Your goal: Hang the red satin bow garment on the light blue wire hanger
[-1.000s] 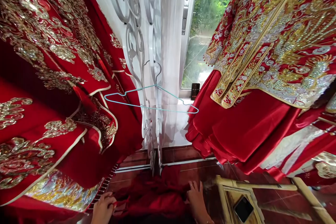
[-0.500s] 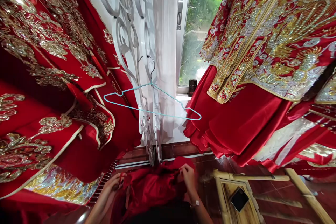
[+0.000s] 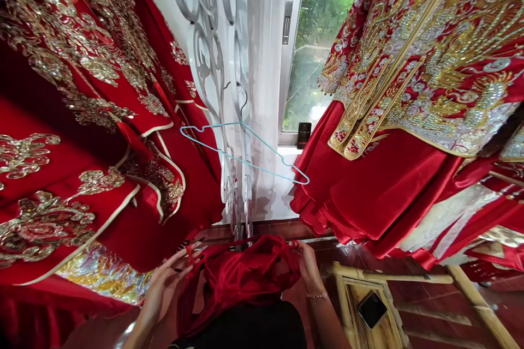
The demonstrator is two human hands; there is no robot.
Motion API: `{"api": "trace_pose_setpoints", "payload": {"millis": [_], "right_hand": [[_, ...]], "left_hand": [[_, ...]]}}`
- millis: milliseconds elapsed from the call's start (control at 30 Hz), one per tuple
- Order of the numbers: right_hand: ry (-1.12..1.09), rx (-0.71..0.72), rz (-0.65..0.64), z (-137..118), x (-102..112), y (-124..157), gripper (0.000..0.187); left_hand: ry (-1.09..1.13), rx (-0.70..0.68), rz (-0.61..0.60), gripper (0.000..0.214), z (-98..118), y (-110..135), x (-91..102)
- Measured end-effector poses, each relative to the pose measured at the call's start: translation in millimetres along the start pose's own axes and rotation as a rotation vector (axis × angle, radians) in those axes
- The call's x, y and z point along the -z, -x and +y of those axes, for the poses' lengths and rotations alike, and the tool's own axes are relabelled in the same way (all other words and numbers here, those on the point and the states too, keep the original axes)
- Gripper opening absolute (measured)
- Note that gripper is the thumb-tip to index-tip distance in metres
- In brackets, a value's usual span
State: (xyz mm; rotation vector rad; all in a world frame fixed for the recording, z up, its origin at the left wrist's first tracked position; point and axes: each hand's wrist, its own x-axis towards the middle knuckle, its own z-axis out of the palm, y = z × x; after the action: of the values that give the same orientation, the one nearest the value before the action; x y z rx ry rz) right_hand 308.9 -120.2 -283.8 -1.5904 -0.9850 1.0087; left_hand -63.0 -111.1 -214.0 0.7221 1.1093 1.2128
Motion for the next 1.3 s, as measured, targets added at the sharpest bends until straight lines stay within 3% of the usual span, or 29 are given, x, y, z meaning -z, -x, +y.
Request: {"api": "trace_pose_setpoints", "payload": {"millis": [133,267,367,500,667,800,933,1100,1233,1300], "right_hand": [[-0.178,0.035,0.053,-35,8,4,0.031],[-0.362,0.252,0.11,-80,17,13,0.03],[-0.438,0.408,0.226,-109,26,17,0.037],[-0.27,0.564,0.395,-143,45,15,0.047],[-0.014,0.635,0.409,-182,70,-10,0.056],[0.026,0.612,0.302,-194,68,-33,0.06],[0.02,0.652,0.176,-205,47,-50,0.054],[0.128,0.718,0.05,-236,30,-67,0.047],[0.269,0.571,-0.294,-255,28,-71,0.023],[0.309,0.575,-0.409,-256,20,-69,0.012]], "left_hand": [[0.046,-0.13,0.021,0.04,16,-2,-5.5],[0.039,-0.274,0.025,0.036,40,0,-7.5],[0.028,-0.39,0.036,0.037,61,5,-8.8],[0.044,-0.55,0.065,0.031,88,14,-11.8],[0.036,-0.653,0.037,0.025,105,19,-16.5],[0.015,-0.649,0.004,0.025,100,18,-13.9],[0.005,-0.618,0.027,0.023,98,17,-7.9],[0.01,-0.673,0.072,0.03,102,18,-4.9],[-0.055,-0.628,0.02,0.03,101,13,-7.8],[-0.097,-0.594,-0.013,0.031,102,8,-13.2]]}}
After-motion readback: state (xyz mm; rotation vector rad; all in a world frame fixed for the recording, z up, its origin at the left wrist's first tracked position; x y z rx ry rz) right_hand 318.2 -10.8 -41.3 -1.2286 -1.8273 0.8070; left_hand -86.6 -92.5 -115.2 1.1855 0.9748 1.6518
